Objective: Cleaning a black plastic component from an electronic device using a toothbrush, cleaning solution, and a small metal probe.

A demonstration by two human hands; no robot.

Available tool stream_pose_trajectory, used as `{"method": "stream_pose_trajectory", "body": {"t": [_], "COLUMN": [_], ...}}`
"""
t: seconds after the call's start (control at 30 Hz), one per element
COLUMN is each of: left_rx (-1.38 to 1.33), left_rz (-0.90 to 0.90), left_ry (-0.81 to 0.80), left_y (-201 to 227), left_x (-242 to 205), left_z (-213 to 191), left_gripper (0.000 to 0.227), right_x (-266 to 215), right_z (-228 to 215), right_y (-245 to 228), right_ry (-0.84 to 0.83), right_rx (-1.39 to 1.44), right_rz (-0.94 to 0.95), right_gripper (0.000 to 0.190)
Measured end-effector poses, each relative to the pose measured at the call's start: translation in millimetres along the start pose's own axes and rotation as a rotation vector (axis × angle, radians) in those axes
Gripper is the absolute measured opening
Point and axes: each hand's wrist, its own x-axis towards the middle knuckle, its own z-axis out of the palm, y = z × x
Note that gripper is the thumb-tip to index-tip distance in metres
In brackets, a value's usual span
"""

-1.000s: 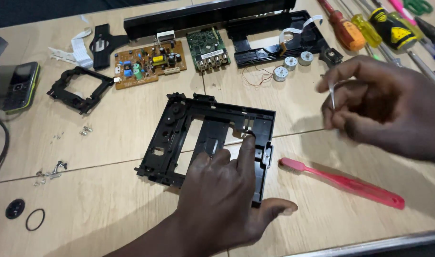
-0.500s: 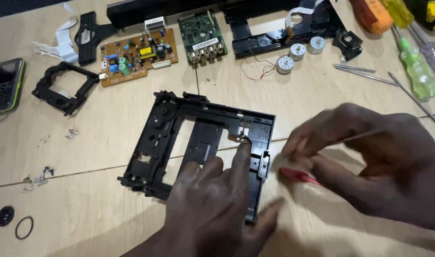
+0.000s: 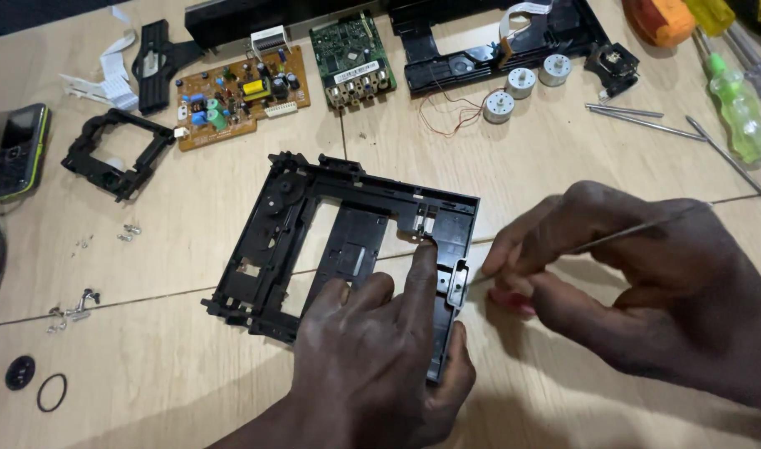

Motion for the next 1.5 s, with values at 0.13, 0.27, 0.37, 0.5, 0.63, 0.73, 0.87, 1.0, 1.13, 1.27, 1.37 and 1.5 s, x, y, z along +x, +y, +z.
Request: {"method": "stream_pose_trajectory", "body": {"t": [0.13,0.27,0.37,0.5,0.63,0.73,0.87,1.0,1.13,1.27,1.37,1.5], "left_rx": [-0.027,0.005,0.013,0.075,0.08,0.109,0.087,0.147,0.068,0.115,0.076,0.12], "left_rz": [0.009,0.004,0.001,0.062,0.098,0.112,0.13,0.148,0.185,0.172,0.184,0.161], "left_ry": [0.041,0.005,0.007,0.029,0.056,0.075,0.06,0.006,-0.08,0.009,-0.018,-0.004], "left_y": [0,0,-1,2,3,3,2,1,1,1,1,2], "left_x": [0,0,1,1,1,0,-1,0,1,-1,-4,-1], "left_z": [0,1,0,0,-4,-3,-5,-7,-13,-12,-12,-4], "left_gripper": [0.069,0.076,0.074,0.073,0.069,0.072,0.068,0.078,0.077,0.073,0.071,0.073], "right_x": [1,-7,-10,-23,-7,-7,-11,-8,-15,-8,-3,-2], "right_z": [-3,-2,-1,7,6,5,12,16,17,16,11,-9], "right_y": [1,-4,0,11,7,18,16,11,10,4,-10,-23], "right_ry": [-0.028,-0.05,-0.077,-0.023,-0.017,-0.008,-0.059,-0.126,-0.127,-0.116,-0.17,0.044], "right_rx": [-0.088,0.009,-0.161,-0.428,-0.093,-0.198,-0.332,-0.339,-0.309,-0.281,-0.317,-0.166], "right_rz": [-0.015,0.012,-0.082,-0.032,0.068,-0.11,-0.045,-0.096,0.079,0.013,0.112,-0.006], "right_gripper": [0.009,0.004,0.014,0.022,0.018,0.01,0.031,0.021,0.02,0.016,0.014,0.021]}}
